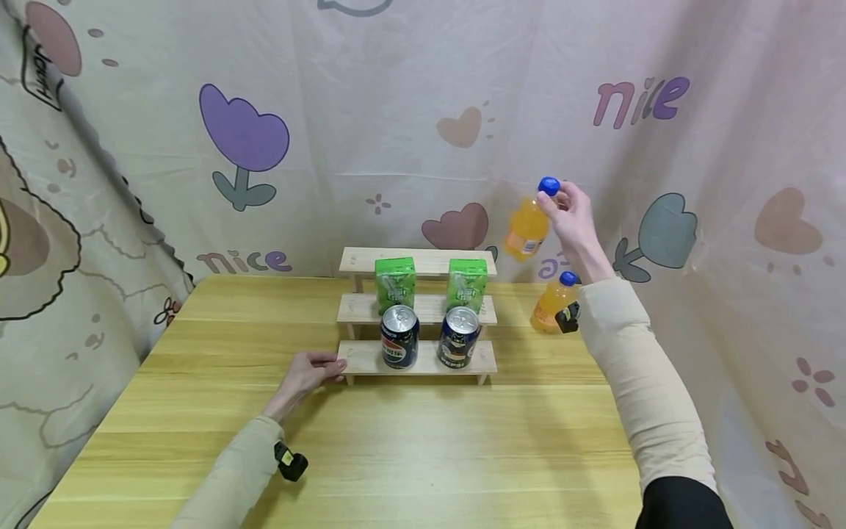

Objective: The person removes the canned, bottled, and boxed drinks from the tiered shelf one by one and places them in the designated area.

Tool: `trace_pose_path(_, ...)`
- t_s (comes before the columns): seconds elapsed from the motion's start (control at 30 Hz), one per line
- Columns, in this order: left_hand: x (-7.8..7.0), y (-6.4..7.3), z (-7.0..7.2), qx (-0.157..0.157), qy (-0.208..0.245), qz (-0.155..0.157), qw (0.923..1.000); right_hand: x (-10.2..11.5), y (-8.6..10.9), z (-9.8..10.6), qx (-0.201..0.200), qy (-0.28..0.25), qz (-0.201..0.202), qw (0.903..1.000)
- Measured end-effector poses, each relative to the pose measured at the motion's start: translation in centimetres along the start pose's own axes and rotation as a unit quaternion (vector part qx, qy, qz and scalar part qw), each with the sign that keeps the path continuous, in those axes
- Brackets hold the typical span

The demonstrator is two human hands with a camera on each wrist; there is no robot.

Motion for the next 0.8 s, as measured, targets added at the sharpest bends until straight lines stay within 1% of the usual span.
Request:
trace_pose_path(0.17, 0.0, -0.1, 0.0, -0.002, 0.003, 0.002, 1.0, -1.7, -0.1, 0.5, -0.007, 0.02, -0.014, 0.9997)
trace_pose_path(0.23, 0.0, -0.1, 0.0, -0.005, 0.003, 0.006, 1.0, -2.6, -0.1, 0.6, -0.009, 0.025, -0.023, 0.9994)
trace_pose_path(0.37, 0.1, -0.1, 0.0, 0.0, 0.0, 0.003, 1.0, -4.4, -0.1, 0.4, -0.008, 0.034, -0.043, 0.9984)
trace_pose_path(0.57, 0.1, -0.1, 0.0, -0.009, -0.001, 0.009, 0.9999, -7.8, -0.2, -0.1, -0.004, 0.045, -0.061, 0.9971)
trace_pose_path(0.8, 0.1, 0.0, 0.1, -0.006, -0.002, 0.007, 1.0, -12.2, -0.3, -0.8, -0.002, 0.053, -0.08, 0.9954)
Point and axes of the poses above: each hand's wrist, its own y-axis away from the middle knuckle, its own z-axis out of the back of the hand, x = y × z, the point moved 4 cm from there along -y, towards the middle knuckle, and after that the axes turned 12 degrees about -z, right-handed, at the moved point
